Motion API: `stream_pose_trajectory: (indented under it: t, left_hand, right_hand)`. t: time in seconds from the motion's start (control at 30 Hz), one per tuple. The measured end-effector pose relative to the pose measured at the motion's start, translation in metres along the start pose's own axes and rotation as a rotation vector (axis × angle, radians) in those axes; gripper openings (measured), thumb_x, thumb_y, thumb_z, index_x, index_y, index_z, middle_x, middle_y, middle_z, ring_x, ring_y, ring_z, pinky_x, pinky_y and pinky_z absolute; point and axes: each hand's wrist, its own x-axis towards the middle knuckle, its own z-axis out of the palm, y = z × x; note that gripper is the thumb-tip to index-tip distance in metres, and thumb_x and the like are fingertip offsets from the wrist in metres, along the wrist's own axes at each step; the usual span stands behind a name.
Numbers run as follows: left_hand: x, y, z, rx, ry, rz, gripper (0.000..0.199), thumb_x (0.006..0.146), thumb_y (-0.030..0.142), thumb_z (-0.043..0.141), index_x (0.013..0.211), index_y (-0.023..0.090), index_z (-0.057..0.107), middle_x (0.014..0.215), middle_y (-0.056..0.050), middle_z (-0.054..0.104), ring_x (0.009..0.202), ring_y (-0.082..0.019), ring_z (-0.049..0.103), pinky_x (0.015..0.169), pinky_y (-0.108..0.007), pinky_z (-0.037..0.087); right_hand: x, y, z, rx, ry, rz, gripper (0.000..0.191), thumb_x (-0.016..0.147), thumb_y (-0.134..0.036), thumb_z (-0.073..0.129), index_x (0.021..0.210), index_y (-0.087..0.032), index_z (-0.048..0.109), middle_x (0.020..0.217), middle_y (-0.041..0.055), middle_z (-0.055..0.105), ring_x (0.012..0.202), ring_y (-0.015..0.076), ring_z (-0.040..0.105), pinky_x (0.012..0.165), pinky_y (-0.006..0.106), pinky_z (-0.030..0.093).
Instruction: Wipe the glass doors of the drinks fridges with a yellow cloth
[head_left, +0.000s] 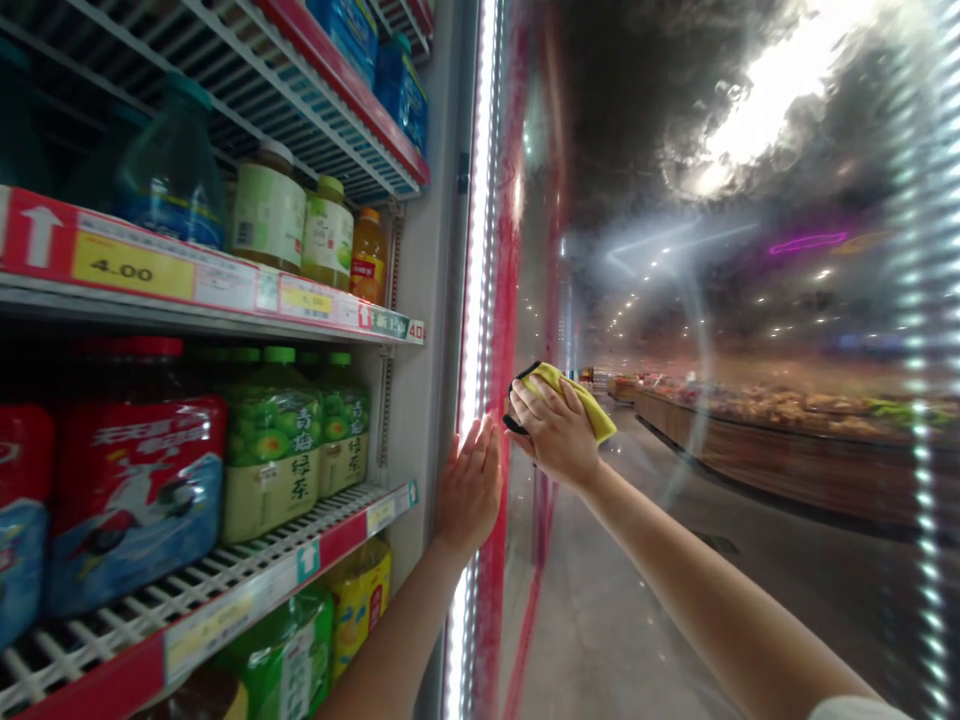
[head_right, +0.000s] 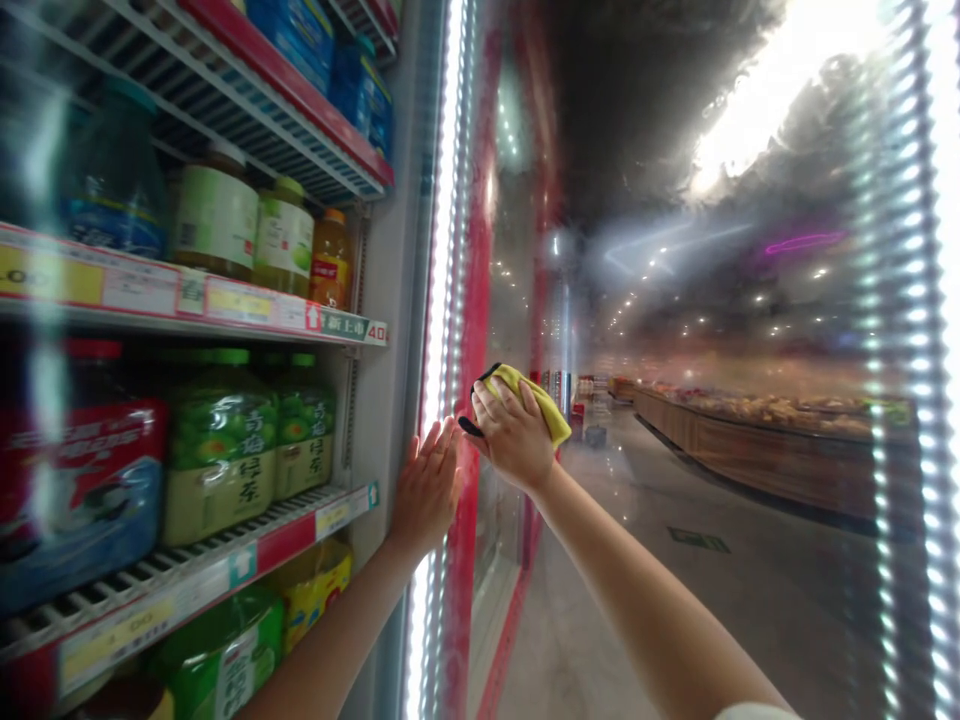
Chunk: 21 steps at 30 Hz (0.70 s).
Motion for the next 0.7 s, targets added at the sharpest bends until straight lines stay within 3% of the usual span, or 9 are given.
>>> stream_pose_trajectory:
  t: [0.07, 0.23, 0.4, 0.6, 0.7]
  left_hand:
    - [-0.002, -0.002, 0.001, 0.002, -0.007, -0.01, 0.079, 0.098, 0.009, 0.039, 0.165, 0.015, -0.003, 0.167, -0.013, 0.03, 0.157, -0.025, 0.023, 0.127, -0.05, 0.029]
    - [-0.003, -0.005, 0.0, 0.021, -0.004, -0.044, 0.08, 0.1, 0.013, 0.04, 0.164, 0.017, -0.008, 0.167, -0.011, 0.03, 0.157, -0.024, 0.022, 0.127, -0.052, 0.028]
    - [0.0, -0.011, -0.009, 0.041, 0.006, -0.058, 0.078, 0.1, 0.012, 0.04, 0.165, 0.017, -0.002, 0.167, -0.012, 0.029, 0.157, -0.025, 0.022, 0.129, -0.052, 0.024]
    - [0.0, -0.017, -0.017, 0.07, 0.011, -0.072, 0.072, 0.1, 0.015, 0.042, 0.165, 0.015, 0.011, 0.166, -0.013, 0.031, 0.156, -0.025, 0.025, 0.129, -0.05, 0.025]
    - [0.004, -0.017, -0.018, 0.08, 0.003, -0.083, 0.067, 0.101, 0.014, 0.041, 0.164, 0.014, 0.018, 0.165, -0.013, 0.034, 0.156, -0.026, 0.027, 0.128, -0.05, 0.027]
  right_hand:
    - [-0.004, -0.003, 0.002, 0.036, -0.041, -0.076, 0.046, 0.102, -0.037, 0.055, 0.146, -0.024, 0.057, 0.15, 0.0042, 0.06, 0.143, 0.0286, 0.05, 0.129, 0.053, 0.022]
    - [0.001, 0.009, 0.008, 0.126, -0.11, -0.155, 0.042, 0.103, -0.022, 0.05, 0.14, -0.037, 0.063, 0.142, -0.0057, 0.066, 0.14, 0.0227, 0.054, 0.128, 0.045, 0.03]
    - [0.033, 0.007, 0.018, 0.143, -0.107, -0.111, 0.041, 0.102, -0.025, 0.052, 0.141, -0.032, 0.063, 0.146, -0.0013, 0.063, 0.142, 0.0268, 0.052, 0.126, 0.051, 0.033]
    - [0.016, -0.002, 0.026, 0.193, -0.179, -0.316, 0.041, 0.099, -0.021, 0.054, 0.136, -0.032, 0.067, 0.137, -0.0028, 0.07, 0.135, 0.0244, 0.059, 0.126, 0.048, 0.035]
    - [0.03, 0.001, 0.028, 0.178, -0.197, -0.289, 0.043, 0.098, -0.018, 0.052, 0.135, -0.034, 0.067, 0.135, -0.0033, 0.071, 0.136, 0.0255, 0.058, 0.126, 0.051, 0.034]
